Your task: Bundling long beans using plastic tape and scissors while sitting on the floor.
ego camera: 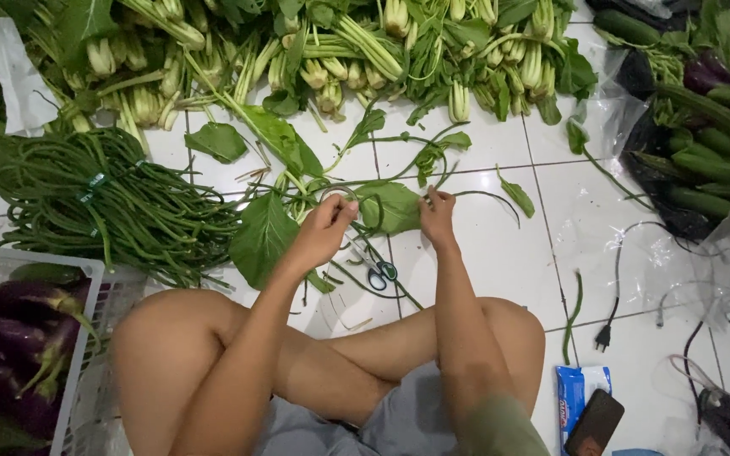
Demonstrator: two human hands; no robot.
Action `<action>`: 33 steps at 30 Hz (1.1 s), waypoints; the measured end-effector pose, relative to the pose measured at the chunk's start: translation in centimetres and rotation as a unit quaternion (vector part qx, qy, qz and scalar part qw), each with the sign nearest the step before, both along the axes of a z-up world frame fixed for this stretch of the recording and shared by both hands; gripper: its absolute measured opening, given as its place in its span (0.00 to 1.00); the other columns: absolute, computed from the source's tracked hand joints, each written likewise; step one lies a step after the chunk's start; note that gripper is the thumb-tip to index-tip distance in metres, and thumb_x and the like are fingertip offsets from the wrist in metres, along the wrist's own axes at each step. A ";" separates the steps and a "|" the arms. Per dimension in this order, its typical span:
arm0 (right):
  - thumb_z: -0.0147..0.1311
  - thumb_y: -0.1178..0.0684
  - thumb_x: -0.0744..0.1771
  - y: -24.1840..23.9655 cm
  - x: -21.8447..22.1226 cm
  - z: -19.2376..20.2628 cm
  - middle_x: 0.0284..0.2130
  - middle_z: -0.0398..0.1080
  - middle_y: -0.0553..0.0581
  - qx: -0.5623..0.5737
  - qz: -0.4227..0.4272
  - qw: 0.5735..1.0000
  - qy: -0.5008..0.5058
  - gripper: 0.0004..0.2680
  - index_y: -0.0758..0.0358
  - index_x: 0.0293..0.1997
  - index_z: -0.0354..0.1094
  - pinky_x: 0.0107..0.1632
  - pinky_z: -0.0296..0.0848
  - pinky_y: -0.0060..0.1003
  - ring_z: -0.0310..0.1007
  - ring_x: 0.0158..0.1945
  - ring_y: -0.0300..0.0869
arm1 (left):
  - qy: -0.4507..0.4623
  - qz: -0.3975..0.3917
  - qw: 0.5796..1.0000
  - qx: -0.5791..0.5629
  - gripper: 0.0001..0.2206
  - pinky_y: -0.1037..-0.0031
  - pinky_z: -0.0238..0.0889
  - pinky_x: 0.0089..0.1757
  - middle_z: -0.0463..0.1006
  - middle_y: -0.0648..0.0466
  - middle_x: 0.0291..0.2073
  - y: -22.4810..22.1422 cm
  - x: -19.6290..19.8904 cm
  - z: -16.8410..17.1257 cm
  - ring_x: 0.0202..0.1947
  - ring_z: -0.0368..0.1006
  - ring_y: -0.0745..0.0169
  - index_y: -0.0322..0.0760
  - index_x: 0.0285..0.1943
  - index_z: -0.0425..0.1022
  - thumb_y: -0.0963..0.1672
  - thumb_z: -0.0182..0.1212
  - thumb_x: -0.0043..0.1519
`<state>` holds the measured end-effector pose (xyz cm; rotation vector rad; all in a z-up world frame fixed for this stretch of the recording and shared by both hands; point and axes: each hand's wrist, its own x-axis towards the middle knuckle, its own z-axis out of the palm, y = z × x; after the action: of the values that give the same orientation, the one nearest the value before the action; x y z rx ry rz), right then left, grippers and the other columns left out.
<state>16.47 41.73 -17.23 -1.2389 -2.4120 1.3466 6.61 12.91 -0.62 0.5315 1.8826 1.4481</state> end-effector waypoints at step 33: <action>0.51 0.58 0.70 -9.6 3.0 16.7 0.37 0.72 0.58 -0.155 0.181 0.923 0.303 0.06 0.68 0.50 0.70 0.53 0.68 0.43 0.69 0.43 0.43 | 0.273 0.020 0.959 0.068 0.11 0.57 0.75 0.40 0.77 0.44 0.33 -0.7 2.4 5.7 0.34 0.78 0.45 0.39 0.52 0.74 0.40 0.61 0.61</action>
<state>19.46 32.17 -0.55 -0.3070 -2.0733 1.9176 9.02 12.17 5.08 1.0510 2.2258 1.5754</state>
